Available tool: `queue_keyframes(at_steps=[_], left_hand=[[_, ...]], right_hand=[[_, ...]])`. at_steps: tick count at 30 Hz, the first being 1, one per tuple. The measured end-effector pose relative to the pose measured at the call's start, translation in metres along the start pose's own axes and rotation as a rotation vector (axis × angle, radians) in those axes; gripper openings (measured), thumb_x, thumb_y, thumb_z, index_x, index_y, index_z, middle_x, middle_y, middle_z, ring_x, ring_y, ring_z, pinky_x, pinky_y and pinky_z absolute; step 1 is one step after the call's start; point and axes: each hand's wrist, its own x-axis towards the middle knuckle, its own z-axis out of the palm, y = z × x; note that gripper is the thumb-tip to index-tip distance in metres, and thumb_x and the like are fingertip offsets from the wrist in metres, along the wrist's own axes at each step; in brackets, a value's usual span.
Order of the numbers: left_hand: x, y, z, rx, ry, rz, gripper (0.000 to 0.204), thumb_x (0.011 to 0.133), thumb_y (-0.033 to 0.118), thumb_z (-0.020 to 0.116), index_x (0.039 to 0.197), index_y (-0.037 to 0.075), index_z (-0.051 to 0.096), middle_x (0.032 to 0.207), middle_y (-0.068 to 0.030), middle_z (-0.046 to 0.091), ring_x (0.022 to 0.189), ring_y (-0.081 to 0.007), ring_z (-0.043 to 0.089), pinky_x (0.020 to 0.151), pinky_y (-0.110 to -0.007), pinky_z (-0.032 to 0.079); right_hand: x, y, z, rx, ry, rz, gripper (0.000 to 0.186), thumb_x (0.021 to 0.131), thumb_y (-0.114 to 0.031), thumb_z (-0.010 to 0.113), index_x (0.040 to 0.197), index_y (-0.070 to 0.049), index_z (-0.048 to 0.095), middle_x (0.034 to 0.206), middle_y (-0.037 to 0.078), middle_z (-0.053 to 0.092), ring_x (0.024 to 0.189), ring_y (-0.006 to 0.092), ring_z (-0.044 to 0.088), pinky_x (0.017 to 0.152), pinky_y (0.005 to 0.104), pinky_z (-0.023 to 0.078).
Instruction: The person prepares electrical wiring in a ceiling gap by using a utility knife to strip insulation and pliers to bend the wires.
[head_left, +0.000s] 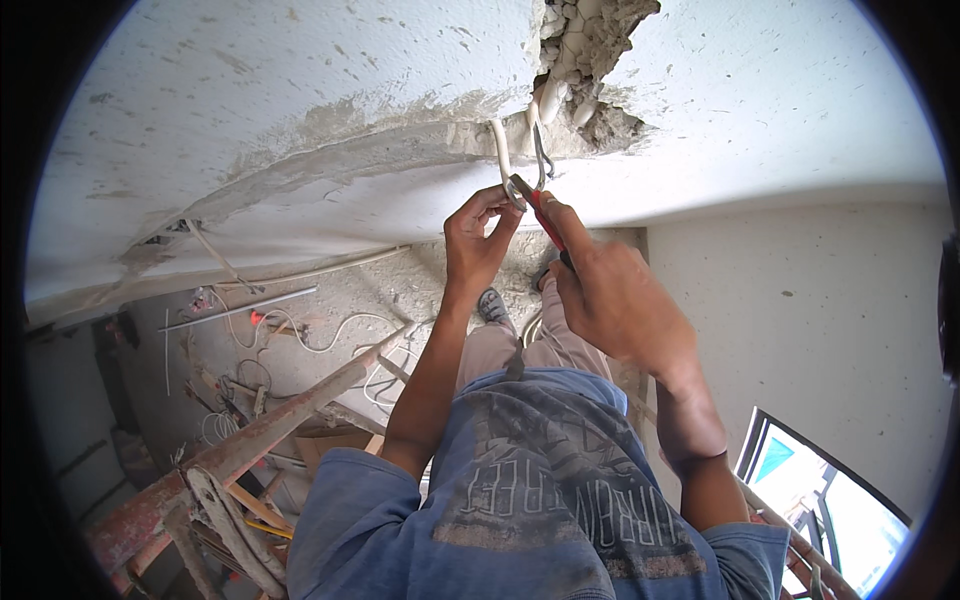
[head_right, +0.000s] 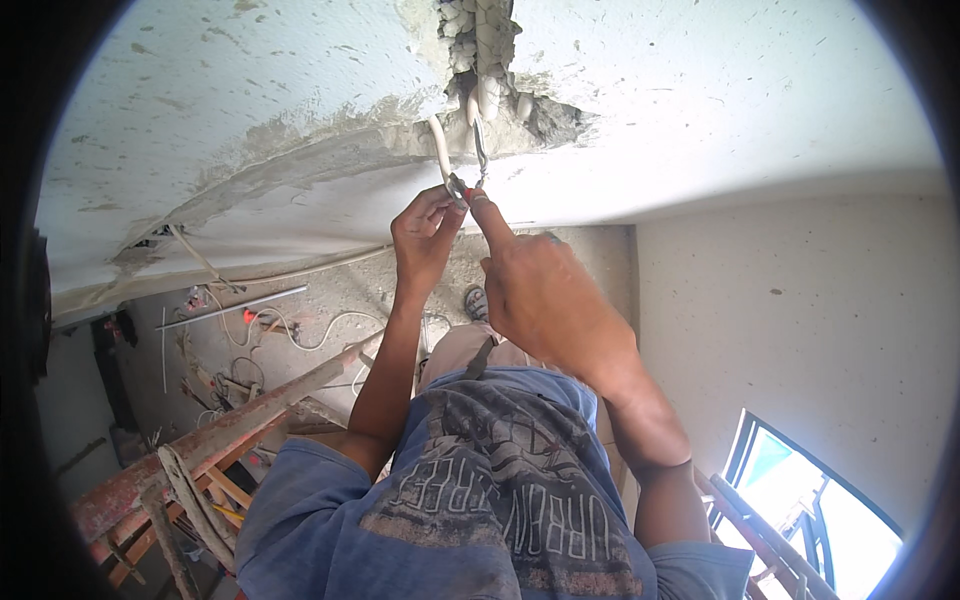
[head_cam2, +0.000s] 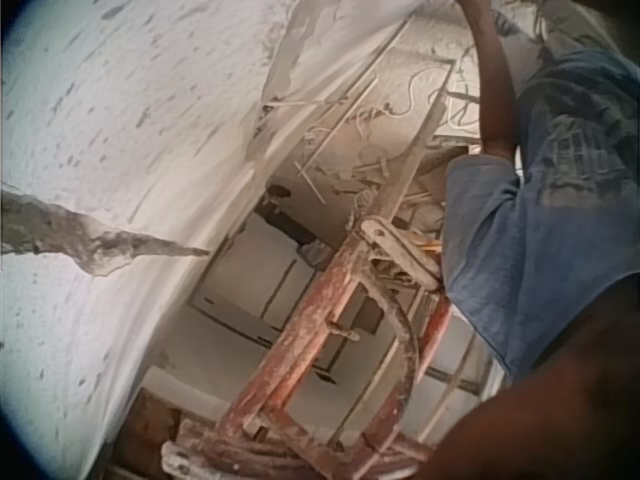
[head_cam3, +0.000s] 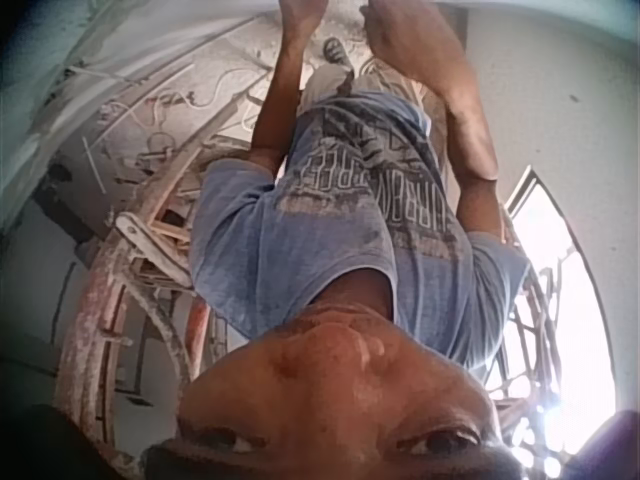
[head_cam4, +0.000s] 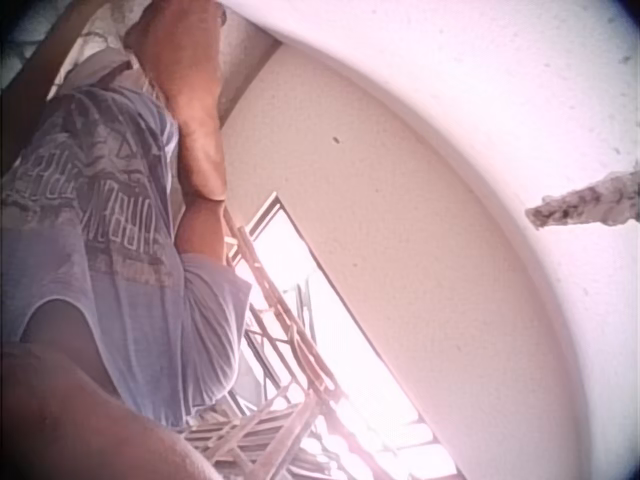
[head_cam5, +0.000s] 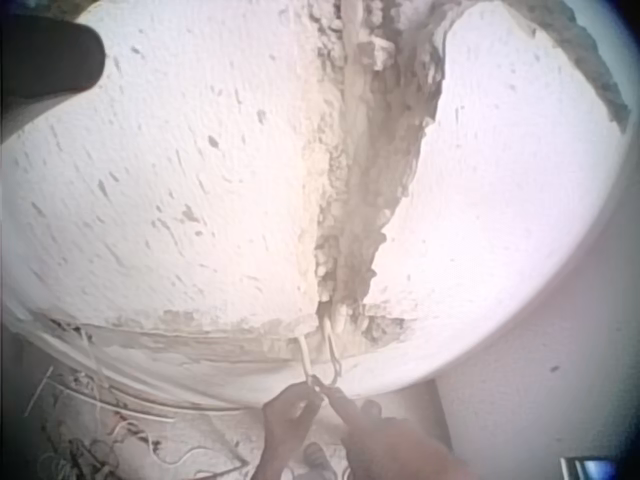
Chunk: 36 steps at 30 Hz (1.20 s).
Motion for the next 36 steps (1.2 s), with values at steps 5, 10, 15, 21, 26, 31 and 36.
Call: queue_keyframes(at_steps=[5,10,15,21,26,31,36], left_hand=[[0.003,0.003,-0.001,0.11,0.008,0.028,0.021,0.088,-0.004,0.065,0.109,-0.004,0.065,0.097,-0.0092,0.069,0.089,-0.0131,0.064,0.084,-0.028,0.051],[0.007,-0.003,-0.008,0.27,-0.004,0.12,0.019,0.088,0.0,0.067,0.107,-0.004,0.066,0.092,-0.0107,0.069,0.085,-0.0155,0.065,0.08,-0.029,0.051],[0.011,-0.002,-0.014,0.402,-0.021,0.233,0.015,0.089,0.001,0.063,0.103,-0.004,0.065,0.088,-0.0139,0.067,0.079,-0.0213,0.065,0.075,-0.032,0.051],[0.015,-0.003,-0.009,0.45,-0.038,0.254,0.009,0.093,0.002,0.054,0.098,-0.003,0.06,0.083,-0.0111,0.062,0.074,-0.0196,0.06,0.069,-0.032,0.047],[0.01,-0.007,-0.001,0.495,0.007,0.297,0.004,0.09,-0.001,0.053,0.091,-0.001,0.056,0.078,-0.0126,0.058,0.07,-0.0229,0.058,0.065,-0.033,0.046],[0.018,-0.008,-0.013,0.641,0.0,0.434,0.008,0.084,-0.006,0.056,0.091,-0.001,0.059,0.08,-0.0145,0.06,0.069,-0.0298,0.06,0.062,-0.037,0.048],[0.033,-0.006,-0.031,0.771,0.009,0.552,0.011,0.081,-0.007,0.058,0.09,-0.001,0.06,0.08,-0.0149,0.063,0.065,-0.0325,0.061,0.061,-0.038,0.05]], right_hand=[[0.003,-0.003,-0.008,0.07,-0.037,0.044,0.06,0.084,0.0,0.05,0.14,0.008,0.032,0.062,0.028,0.058,0.065,0.0473,0.06,0.066,0.054,0.046],[0.003,0.001,-0.014,0.137,-0.096,0.089,0.054,0.09,-0.01,0.052,0.14,-0.005,0.035,0.072,0.029,0.06,0.072,0.0491,0.059,0.069,0.0569,0.041],[-0.002,-0.001,-0.016,0.272,-0.003,0.04,0.052,0.087,-0.006,0.055,0.136,-0.002,0.04,0.063,0.024,0.057,0.06,0.0428,0.058,0.06,0.0486,0.045],[0.0,0.057,0.057,0.364,0.463,0.084,0.032,0.083,-0.004,0.068,0.113,0.0,0.06,0.063,0.013,0.056,0.056,0.0252,0.056,0.059,0.0329,0.046],[0.055,0.065,0.102,0.733,0.792,0.0,0.018,0.085,-0.006,0.072,0.1,0.0,0.064,0.075,0.006,0.062,0.068,0.0129,0.057,0.065,0.0256,0.046],[0.061,0.063,0.108,0.987,0.599,0.146,0.014,0.092,-0.011,0.068,0.099,0.0,0.064,0.079,-0.001,0.062,0.075,0.0056,0.053,0.066,0.0226,0.046],[0.065,0.043,0.099,1.12,0.641,0.099,0.027,0.092,-0.009,0.066,0.069,-0.005,0.053,0.063,-0.003,0.054,0.058,0.0018,0.045,0.051,0.0212,0.036]])
